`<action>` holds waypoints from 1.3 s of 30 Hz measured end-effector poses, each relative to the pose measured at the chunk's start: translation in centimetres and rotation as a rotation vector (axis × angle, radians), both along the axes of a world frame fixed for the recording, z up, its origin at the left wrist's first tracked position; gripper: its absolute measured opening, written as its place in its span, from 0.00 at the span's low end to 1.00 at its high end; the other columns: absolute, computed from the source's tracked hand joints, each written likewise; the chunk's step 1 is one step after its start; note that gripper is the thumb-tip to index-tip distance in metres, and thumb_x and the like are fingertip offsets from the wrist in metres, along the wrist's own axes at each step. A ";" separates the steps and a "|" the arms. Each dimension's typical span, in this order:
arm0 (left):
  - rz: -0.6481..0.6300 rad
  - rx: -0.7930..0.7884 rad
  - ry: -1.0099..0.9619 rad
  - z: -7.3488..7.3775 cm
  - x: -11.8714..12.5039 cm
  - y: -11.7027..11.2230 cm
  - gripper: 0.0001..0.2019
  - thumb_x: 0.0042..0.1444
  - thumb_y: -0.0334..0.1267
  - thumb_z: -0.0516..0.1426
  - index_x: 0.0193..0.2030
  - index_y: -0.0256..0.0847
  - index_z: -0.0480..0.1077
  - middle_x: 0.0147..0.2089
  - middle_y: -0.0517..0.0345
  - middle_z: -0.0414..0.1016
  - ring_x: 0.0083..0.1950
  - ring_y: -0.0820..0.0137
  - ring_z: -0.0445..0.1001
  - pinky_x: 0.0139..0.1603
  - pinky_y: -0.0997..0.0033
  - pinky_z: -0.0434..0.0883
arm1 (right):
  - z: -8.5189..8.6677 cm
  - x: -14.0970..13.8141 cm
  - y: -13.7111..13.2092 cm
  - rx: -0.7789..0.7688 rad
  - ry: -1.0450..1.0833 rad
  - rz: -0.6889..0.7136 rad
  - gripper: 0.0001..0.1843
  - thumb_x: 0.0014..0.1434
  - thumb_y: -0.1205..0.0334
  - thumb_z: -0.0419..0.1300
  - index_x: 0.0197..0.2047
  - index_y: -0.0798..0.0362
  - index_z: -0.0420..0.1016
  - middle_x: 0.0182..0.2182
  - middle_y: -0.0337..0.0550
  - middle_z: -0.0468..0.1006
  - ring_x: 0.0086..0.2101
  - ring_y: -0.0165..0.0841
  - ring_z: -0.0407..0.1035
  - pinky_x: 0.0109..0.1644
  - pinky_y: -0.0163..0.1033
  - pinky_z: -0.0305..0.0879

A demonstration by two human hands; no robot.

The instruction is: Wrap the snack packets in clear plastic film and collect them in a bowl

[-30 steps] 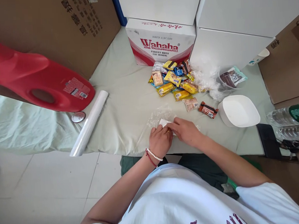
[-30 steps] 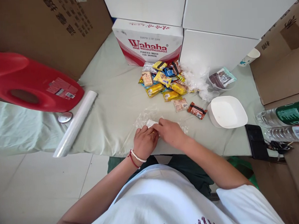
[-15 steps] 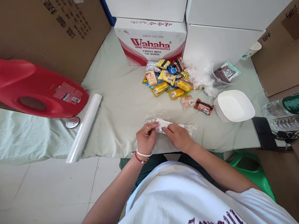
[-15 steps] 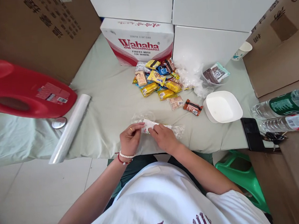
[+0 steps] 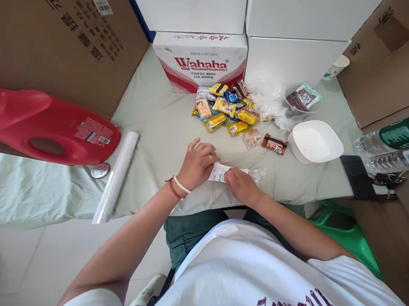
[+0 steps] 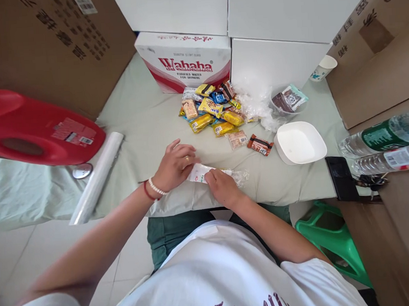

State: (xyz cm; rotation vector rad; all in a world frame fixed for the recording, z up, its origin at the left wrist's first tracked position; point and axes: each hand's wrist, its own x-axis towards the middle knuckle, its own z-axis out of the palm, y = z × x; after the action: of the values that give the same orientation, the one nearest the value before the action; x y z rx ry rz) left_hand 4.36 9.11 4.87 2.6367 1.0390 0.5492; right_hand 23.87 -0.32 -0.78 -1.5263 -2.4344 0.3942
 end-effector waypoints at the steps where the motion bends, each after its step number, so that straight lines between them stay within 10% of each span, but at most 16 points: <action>1: -0.001 0.041 -0.017 -0.2 -0.9 -0.9 0.15 0.62 0.32 0.52 0.39 0.50 0.81 0.41 0.57 0.80 0.58 0.62 0.75 0.75 0.41 0.53 | -0.2 0.0 0.0 -0.007 0.046 -0.019 0.13 0.71 0.71 0.49 0.46 0.53 0.75 0.39 0.48 0.76 0.40 0.39 0.67 0.43 0.41 0.65; 8: 0.033 -0.046 0.004 -4.5 -5.6 -7.5 0.14 0.61 0.29 0.52 0.40 0.48 0.79 0.45 0.57 0.84 0.57 0.62 0.77 0.67 0.50 0.65 | 0.3 0.2 -0.1 -0.027 -0.016 0.055 0.28 0.70 0.71 0.53 0.70 0.43 0.68 0.44 0.48 0.74 0.44 0.40 0.68 0.43 0.40 0.64; 13: 0.772 -0.081 -0.295 -7.1 -4.6 -8.7 0.15 0.66 0.44 0.52 0.50 0.43 0.77 0.58 0.43 0.77 0.66 0.53 0.69 0.69 0.40 0.63 | 0.6 0.0 -0.1 -0.044 -0.060 0.054 0.26 0.72 0.68 0.54 0.69 0.39 0.70 0.44 0.46 0.73 0.44 0.38 0.66 0.43 0.38 0.61; 16: 0.911 -0.244 -0.300 -7.5 -2.4 -7.3 0.23 0.61 0.57 0.58 0.51 0.42 0.76 0.72 0.39 0.65 0.79 0.44 0.50 0.76 0.30 0.48 | 0.4 -0.1 0.0 -0.042 -0.049 0.033 0.24 0.73 0.66 0.54 0.67 0.39 0.71 0.43 0.46 0.73 0.43 0.38 0.65 0.42 0.38 0.60; 19: 0.878 -0.378 -0.414 -7.4 -0.7 -5.7 0.22 0.51 0.57 0.65 0.44 0.41 0.77 0.73 0.38 0.64 0.80 0.41 0.46 0.77 0.31 0.44 | 0.4 -0.1 0.0 -0.049 -0.042 0.033 0.23 0.73 0.65 0.55 0.67 0.39 0.72 0.43 0.45 0.73 0.42 0.38 0.64 0.41 0.38 0.59; 23: 0.813 -0.526 -0.736 -7.1 0.2 -5.0 0.12 0.52 0.48 0.62 0.34 0.42 0.71 0.57 0.43 0.80 0.64 0.53 0.74 0.69 0.44 0.67 | 0.8 -0.2 -0.1 -0.056 -0.037 0.022 0.20 0.75 0.61 0.53 0.66 0.38 0.74 0.43 0.46 0.73 0.43 0.38 0.64 0.42 0.38 0.59; 27: 0.668 -0.658 -0.990 -6.2 1.7 -5.9 0.10 0.57 0.45 0.61 0.37 0.43 0.67 0.55 0.46 0.82 0.57 0.60 0.80 0.59 0.55 0.75 | 1.3 -0.5 -0.1 -0.071 -0.069 0.022 0.21 0.75 0.63 0.53 0.65 0.41 0.75 0.44 0.48 0.73 0.44 0.39 0.65 0.43 0.39 0.60; 33: 0.418 -0.375 -0.547 -5.3 3.6 -9.1 0.17 0.71 0.47 0.48 0.56 0.43 0.72 0.63 0.46 0.79 0.74 0.60 0.66 0.76 0.43 0.57 | 1.2 -0.9 -1.0 -0.074 -0.005 0.009 0.17 0.75 0.63 0.51 0.59 0.49 0.78 0.47 0.51 0.74 0.47 0.41 0.65 0.52 0.44 0.65; 39: 0.212 -0.076 -0.143 -7.1 3.1 -11.7 0.29 0.74 0.45 0.41 0.78 0.41 0.52 0.78 0.44 0.58 0.81 0.61 0.49 0.80 0.46 0.44 | 2.3 1.1 -3.3 -0.138 0.303 0.107 0.15 0.71 0.67 0.53 0.54 0.51 0.79 0.53 0.53 0.75 0.52 0.43 0.68 0.59 0.50 0.68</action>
State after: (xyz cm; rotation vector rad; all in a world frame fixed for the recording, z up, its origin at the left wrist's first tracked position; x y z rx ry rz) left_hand 7.43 -2.59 -2.19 2.3975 1.2754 0.7155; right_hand 24.99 -3.66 1.48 -1.2793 -2.2943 0.7690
